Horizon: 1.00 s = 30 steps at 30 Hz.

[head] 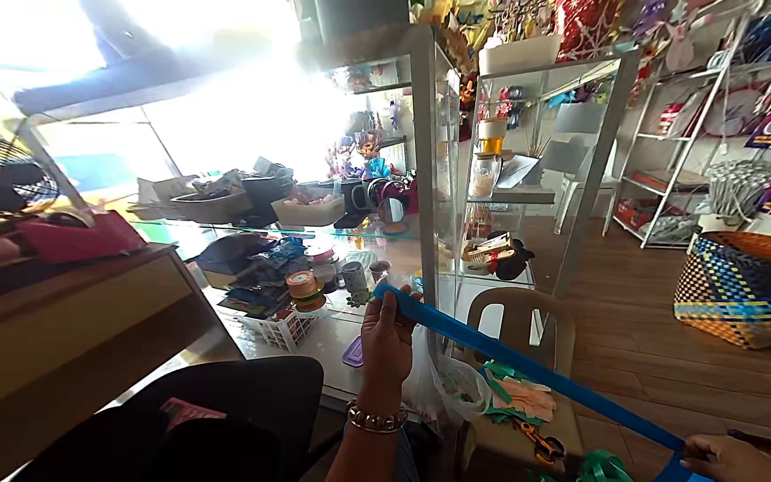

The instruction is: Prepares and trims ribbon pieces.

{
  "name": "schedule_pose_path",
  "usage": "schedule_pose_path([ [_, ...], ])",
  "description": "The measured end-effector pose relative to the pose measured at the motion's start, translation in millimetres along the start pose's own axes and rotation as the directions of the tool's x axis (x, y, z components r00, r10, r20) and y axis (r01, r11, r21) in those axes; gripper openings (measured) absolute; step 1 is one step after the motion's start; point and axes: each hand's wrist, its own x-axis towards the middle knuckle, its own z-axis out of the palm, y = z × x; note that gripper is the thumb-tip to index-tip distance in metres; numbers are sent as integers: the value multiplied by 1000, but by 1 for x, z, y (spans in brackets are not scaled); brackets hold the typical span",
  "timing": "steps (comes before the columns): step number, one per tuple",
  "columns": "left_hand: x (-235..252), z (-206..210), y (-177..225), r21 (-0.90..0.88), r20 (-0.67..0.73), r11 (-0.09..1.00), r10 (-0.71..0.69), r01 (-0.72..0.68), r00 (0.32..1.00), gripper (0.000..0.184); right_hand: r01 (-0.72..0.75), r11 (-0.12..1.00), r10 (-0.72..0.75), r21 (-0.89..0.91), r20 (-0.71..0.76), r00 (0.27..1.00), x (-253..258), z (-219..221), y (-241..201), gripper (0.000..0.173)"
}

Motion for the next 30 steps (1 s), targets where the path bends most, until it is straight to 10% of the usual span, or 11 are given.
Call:
schedule_pose_path([
  [11, 25, 0, 16, 303, -50, 943, 164, -141, 985, 12, 193, 975, -212, -107, -214, 953, -5, 14, -35, 17],
  [15, 7, 9, 2, 642, 231, 697, 221, -319, 948, 20, 561, 757, -653, -335, -412, 635, -47, 8, -118, 6],
  [19, -45, 17, -36, 664, 596, 502, 94, -554, 798, 18, 699, 590, -766, -404, -554, 326, -91, 8, -207, 21],
  [30, -108, 2, -54, 463, 797, 555, 80, -691, 599, 12, 698, 645, -612, -311, -758, 228, -95, 23, -251, 21],
])
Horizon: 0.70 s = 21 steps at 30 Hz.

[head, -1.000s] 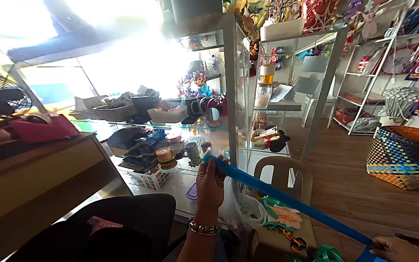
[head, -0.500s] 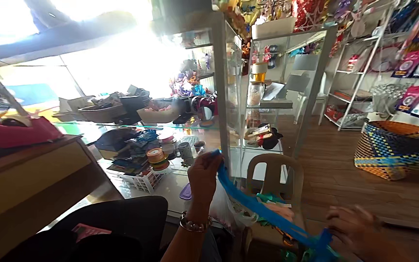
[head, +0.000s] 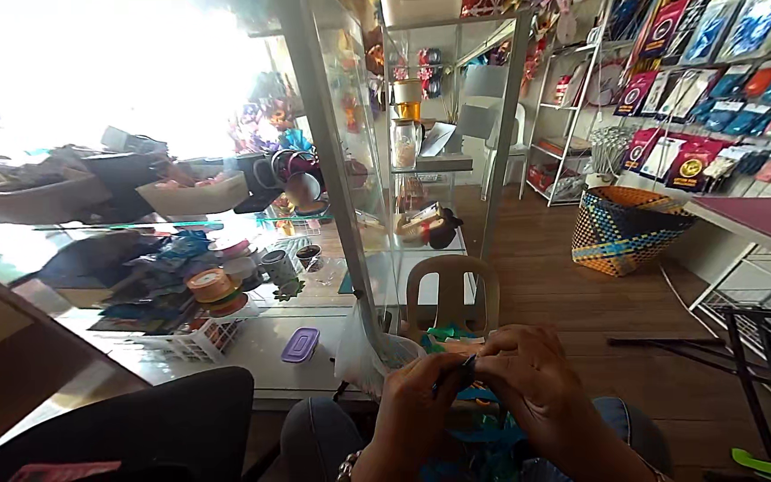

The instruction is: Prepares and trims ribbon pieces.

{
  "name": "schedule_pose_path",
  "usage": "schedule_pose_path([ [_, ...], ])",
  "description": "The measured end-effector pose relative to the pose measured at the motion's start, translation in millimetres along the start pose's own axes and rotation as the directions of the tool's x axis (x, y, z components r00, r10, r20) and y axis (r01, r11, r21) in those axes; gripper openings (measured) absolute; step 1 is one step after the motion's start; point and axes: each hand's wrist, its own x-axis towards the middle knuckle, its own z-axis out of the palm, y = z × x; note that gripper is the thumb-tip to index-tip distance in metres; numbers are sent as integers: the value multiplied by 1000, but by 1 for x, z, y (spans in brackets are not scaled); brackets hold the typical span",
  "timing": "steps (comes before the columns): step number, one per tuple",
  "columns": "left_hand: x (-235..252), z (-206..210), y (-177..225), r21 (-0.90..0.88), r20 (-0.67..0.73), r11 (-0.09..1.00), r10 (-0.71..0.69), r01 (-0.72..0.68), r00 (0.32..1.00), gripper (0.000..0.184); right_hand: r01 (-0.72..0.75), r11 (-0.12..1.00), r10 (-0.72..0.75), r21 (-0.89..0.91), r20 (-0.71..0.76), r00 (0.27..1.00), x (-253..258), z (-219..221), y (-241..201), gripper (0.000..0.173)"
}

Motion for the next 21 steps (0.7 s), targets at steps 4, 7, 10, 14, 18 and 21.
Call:
schedule_pose_path([
  [4, -2, -3, 2, -42, 19, 999, -18, 18, 1000, 11, -40, 996, 42, 77, -29, 999, -2, 2, -3, 18],
  [7, -2, -3, 3, -33, 32, 999, -12, 13, 999, 11, -57, 990, 63, 127, -44, 997, -2, 2, -4, 17],
  [10, -2, -5, 3, -39, 47, 999, 3, -1, 999, 11, -69, 986, 78, 153, -55, 995, -2, 4, -5, 16],
  [14, 0, -7, 5, -27, 72, 999, 20, -18, 997, 12, -94, 985, 104, 147, -57, 993, 0, 3, -6, 26],
  [18, 0, -7, 5, -13, 81, 999, 33, -32, 996, 12, -130, 978, 136, 162, -25, 990, 0, 1, -5, 30],
  [21, 1, -6, 3, -44, 102, 999, 21, -16, 995, 12, -154, 962, 156, 226, 7, 988, 0, 0, -3, 19],
])
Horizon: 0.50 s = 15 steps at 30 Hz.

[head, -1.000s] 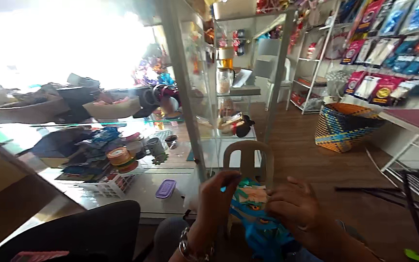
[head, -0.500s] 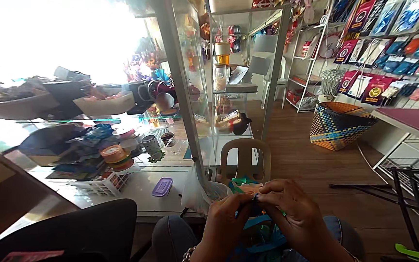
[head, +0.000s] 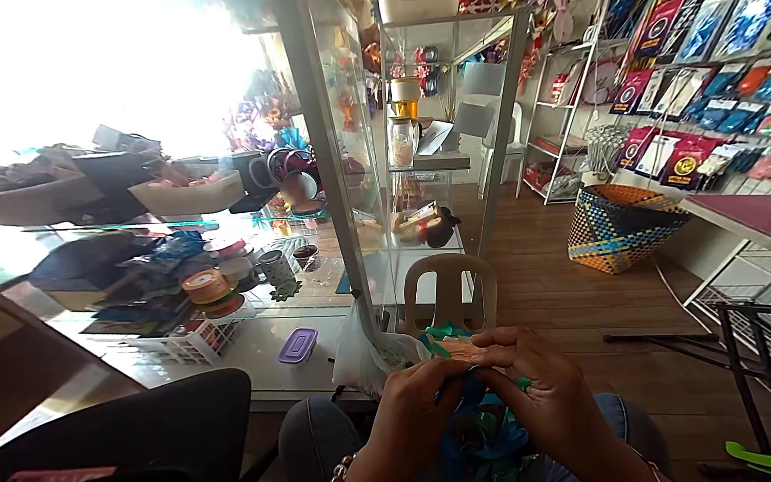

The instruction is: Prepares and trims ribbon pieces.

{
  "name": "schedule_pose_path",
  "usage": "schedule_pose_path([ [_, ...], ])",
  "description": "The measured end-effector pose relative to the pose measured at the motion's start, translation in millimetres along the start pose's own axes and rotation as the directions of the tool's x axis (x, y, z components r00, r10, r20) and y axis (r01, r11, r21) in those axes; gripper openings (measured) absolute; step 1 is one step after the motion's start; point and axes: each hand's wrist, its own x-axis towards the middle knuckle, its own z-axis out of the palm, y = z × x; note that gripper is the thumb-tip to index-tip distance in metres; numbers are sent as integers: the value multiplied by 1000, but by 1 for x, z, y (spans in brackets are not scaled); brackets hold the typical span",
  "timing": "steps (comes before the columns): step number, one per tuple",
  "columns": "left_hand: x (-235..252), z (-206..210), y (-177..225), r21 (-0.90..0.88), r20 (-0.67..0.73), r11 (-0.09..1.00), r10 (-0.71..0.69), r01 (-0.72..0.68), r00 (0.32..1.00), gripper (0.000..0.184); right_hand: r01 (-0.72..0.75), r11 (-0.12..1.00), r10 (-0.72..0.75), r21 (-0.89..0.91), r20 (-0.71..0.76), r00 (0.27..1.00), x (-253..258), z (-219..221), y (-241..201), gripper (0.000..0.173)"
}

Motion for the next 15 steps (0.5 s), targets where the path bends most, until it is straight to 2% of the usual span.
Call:
schedule_pose_path([
  [2, 1, -1, 0, -96, 47, 993, -60, 64, 997, 12, -14, 1000, 14, 21, 18, 1000, 1, -2, 1, 17],
  [4, 4, -6, -1, -317, 169, 922, -177, 224, 970, 17, -31, 999, 29, 35, 40, 999, 3, -4, 2, 17],
  [6, 4, -10, -12, -558, 324, 739, -224, 377, 919, 23, -40, 998, 38, 40, 48, 998, 5, -6, 3, 17],
  [8, 2, -6, -21, -662, 408, 588, -236, 464, 882, 35, -40, 999, 38, 30, 57, 998, 7, -6, 3, 18],
  [9, 2, -2, -20, -652, 417, 592, -241, 473, 876, 40, -41, 999, 39, 20, 61, 997, 8, -6, 2, 18],
  [11, 0, 6, -16, -590, 397, 689, -207, 421, 894, 47, -54, 999, 54, 2, 66, 996, 8, -4, 3, 17],
  [13, -1, 14, -17, -517, 351, 795, -142, 318, 925, 41, -83, 997, 83, -7, 71, 994, 9, -4, 2, 16],
  [15, -4, 19, -20, -465, 322, 841, -131, 277, 938, 33, -107, 994, 107, -7, 85, 991, 9, -4, 2, 15],
])
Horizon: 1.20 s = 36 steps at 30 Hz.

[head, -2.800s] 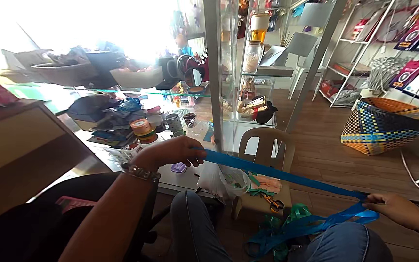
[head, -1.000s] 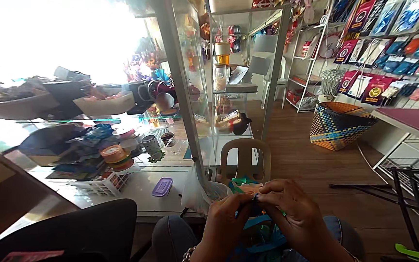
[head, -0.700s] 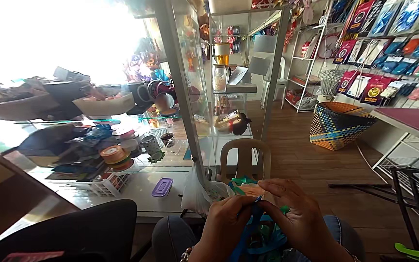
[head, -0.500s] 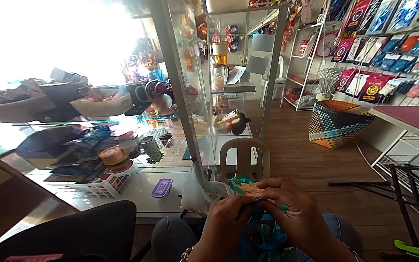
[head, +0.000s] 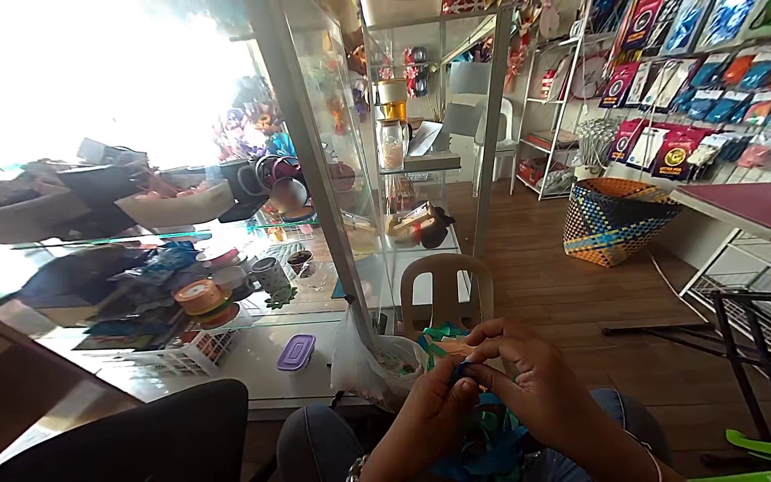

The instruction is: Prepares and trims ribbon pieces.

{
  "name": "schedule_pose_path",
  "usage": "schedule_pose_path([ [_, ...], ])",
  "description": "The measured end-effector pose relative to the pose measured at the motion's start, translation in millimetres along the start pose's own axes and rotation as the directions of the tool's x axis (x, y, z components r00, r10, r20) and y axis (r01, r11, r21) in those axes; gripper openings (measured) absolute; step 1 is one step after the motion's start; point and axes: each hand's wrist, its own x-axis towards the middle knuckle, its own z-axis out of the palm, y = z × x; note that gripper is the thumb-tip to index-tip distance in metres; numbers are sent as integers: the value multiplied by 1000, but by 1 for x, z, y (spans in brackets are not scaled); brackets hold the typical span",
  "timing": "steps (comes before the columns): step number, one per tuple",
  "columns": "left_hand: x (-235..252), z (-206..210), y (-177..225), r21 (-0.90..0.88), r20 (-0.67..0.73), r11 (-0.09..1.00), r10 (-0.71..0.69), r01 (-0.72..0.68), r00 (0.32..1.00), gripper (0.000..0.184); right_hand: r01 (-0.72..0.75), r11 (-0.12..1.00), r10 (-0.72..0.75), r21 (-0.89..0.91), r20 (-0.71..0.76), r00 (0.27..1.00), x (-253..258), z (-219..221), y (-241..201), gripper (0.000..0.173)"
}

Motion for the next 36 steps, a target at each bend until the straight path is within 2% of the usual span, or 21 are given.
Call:
schedule_pose_path([
  [2, -2, 1, -3, 0, -1, 1000, -16, 16, 1000, 29, -3, 1000, 3, 21, 23, 1000, 0, 0, 2, 15],
  [5, -5, 1, -3, -106, 29, 992, -62, 65, 998, 28, 11, 996, -15, 88, 50, 999, -2, 0, 9, 23],
  [7, -7, 0, -2, -211, 49, 971, -101, 110, 994, 29, 1, 994, -5, 113, 36, 999, -4, -3, 9, 35],
  [10, -9, -3, -2, -311, 43, 940, -138, 144, 990, 29, 37, 996, -35, 76, -28, 999, -9, -6, 7, 34],
  [13, -8, -3, 1, -318, 34, 937, -144, 147, 989, 28, 90, 996, -90, 5, -73, 993, -12, -1, 4, 30],
  [17, -7, -1, 3, -307, 26, 944, -116, 118, 993, 28, 135, 991, -135, -4, -73, 988, -16, 11, 4, 28],
  [21, -7, -3, 4, -275, 40, 954, -113, 120, 993, 29, 91, 995, -88, 35, -67, 994, -14, 10, 3, 31],
  [24, -6, -6, 8, -194, 63, 975, -100, 111, 993, 30, -48, 990, 42, 132, 45, 998, -6, 0, 1, 38],
  [27, -3, -11, 11, -135, 137, 985, -87, 106, 987, 29, -217, 926, 143, 310, 245, 959, 5, -9, 2, 23],
  [29, -2, -16, 11, -125, 187, 982, -119, 143, 975, 27, -258, 909, 147, 328, 326, 934, 9, -12, 3, 19],
  [33, 3, -26, 5, -197, 214, 963, -142, 185, 966, 24, -52, 992, 17, 118, 278, 961, 20, -8, 2, 23],
  [36, 8, -32, 7, -247, 162, 955, -126, 164, 979, 25, 135, 988, -113, -81, 225, 968, 63, -27, -10, 17],
])
